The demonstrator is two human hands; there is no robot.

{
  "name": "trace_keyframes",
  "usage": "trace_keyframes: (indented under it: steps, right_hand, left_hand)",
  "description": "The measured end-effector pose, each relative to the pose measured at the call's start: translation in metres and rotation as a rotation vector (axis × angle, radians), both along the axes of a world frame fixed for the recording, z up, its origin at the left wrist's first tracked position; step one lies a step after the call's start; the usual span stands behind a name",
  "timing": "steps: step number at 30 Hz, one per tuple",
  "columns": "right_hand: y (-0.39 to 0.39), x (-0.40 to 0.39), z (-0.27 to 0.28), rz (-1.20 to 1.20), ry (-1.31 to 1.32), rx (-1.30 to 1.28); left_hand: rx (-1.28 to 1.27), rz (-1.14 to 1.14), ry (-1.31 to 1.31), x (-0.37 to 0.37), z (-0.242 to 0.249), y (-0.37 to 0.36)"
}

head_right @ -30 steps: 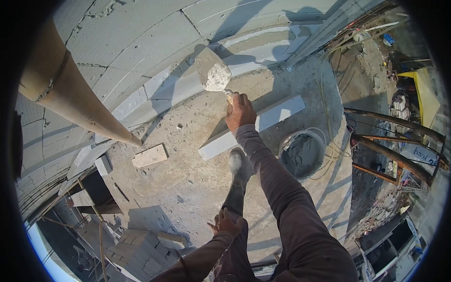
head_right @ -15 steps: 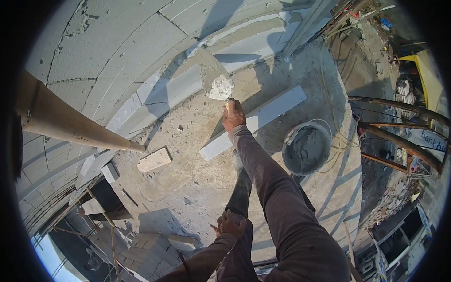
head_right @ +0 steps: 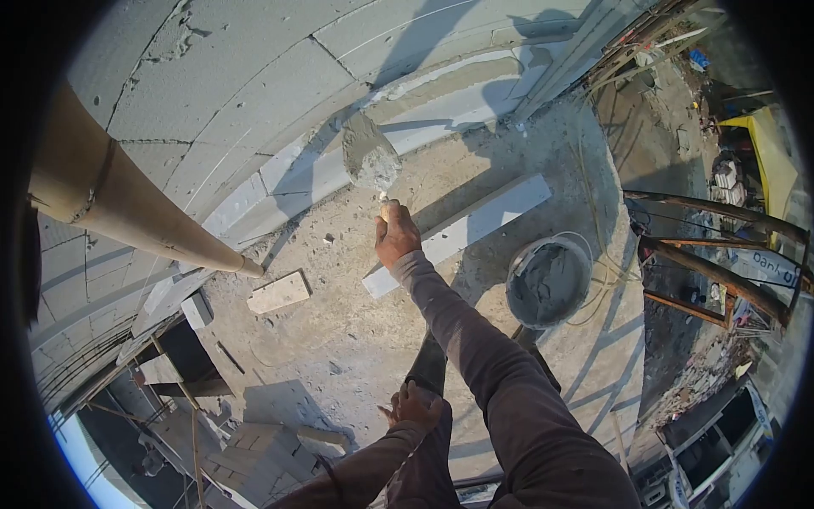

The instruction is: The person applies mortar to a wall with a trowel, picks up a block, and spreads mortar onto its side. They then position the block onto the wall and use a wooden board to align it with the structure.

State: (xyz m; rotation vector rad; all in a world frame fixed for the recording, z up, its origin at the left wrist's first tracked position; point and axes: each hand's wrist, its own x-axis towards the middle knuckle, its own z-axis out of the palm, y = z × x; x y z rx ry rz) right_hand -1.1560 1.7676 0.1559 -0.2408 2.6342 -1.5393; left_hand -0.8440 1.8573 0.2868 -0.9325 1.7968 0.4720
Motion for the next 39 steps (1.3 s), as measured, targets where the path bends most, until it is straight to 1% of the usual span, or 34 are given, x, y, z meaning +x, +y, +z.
trace_keyframes:
  steps: [2,3,5,6,8,10,11,12,13,15,16,18,24,28,31,33,35,37,38,39]
  right_hand:
    - [-0.010,0.029,0.002,0.204,0.001,-0.005]
    - [-0.014,0.031,0.015,0.204,0.001,-0.004]
    - [-0.014,0.029,0.044,0.239,-0.002,0.167]
    - [-0.012,0.021,0.056,0.240,-0.002,0.173]
    - [-0.010,-0.005,0.070,0.261,0.026,0.381]
    - [0.001,-0.030,0.063,0.196,-0.068,0.456]
    - [0.017,-0.044,0.058,0.214,-0.016,0.486]
    - [0.028,-0.054,0.058,0.142,-0.006,0.460]
    - [0.040,-0.065,0.057,0.088,-0.005,0.486]
    - [0.068,-0.090,0.058,0.013,-0.024,0.434]
    - [0.078,-0.103,0.060,0.009,-0.020,0.441]
    - [0.098,-0.126,0.066,-0.113,-0.057,0.511]
    - [0.148,-0.196,0.081,-0.184,-0.095,0.681]
    - [0.155,-0.221,0.107,-0.181,-0.143,0.688]
    - [0.141,-0.216,0.125,-0.142,-0.150,0.676]
    - [0.124,-0.201,0.132,0.095,-0.133,0.731]
    - [0.092,-0.175,0.150,0.251,-0.153,0.647]
    - [0.059,-0.153,0.123,0.318,-0.119,0.545]
    - [0.049,-0.145,0.136,0.385,-0.151,0.534]
    - [0.043,-0.140,0.135,0.386,-0.147,0.486]
  left_hand:
    - [0.003,-0.002,-0.002,0.000,0.001,-0.002]
    - [-0.006,-0.005,0.009,-0.001,0.003,-0.002]
    - [-0.007,-0.006,0.025,-0.004,0.003,-0.001]
    - [-0.008,-0.005,0.021,-0.003,0.002,-0.001]
    - [-0.003,-0.005,0.017,-0.002,0.003,-0.001]
    - [-0.013,-0.006,0.013,-0.002,0.002,-0.002]
    - [-0.010,-0.008,0.019,-0.002,0.001,-0.003]
    - [-0.004,0.005,0.010,-0.001,-0.001,-0.005]
    - [0.004,0.019,-0.001,0.000,-0.002,-0.005]
    - [0.007,0.020,0.000,0.002,0.000,-0.006]
    - [0.002,0.021,0.006,0.000,-0.001,-0.007]
    - [0.005,0.017,0.005,0.000,-0.001,-0.007]
    - [0.008,-0.007,0.009,-0.004,0.000,-0.006]
    - [0.007,-0.027,-0.011,-0.006,0.000,-0.007]
    - [0.006,-0.044,0.010,-0.007,0.001,-0.008]
    - [0.003,-0.045,0.021,-0.008,0.001,-0.009]
    - [0.004,-0.047,0.030,-0.007,0.001,-0.008]
    - [-0.023,-0.061,0.072,-0.006,-0.002,-0.008]
    - [-0.020,-0.071,0.075,-0.007,-0.002,-0.008]
    - [-0.020,-0.065,0.085,-0.008,-0.002,-0.008]
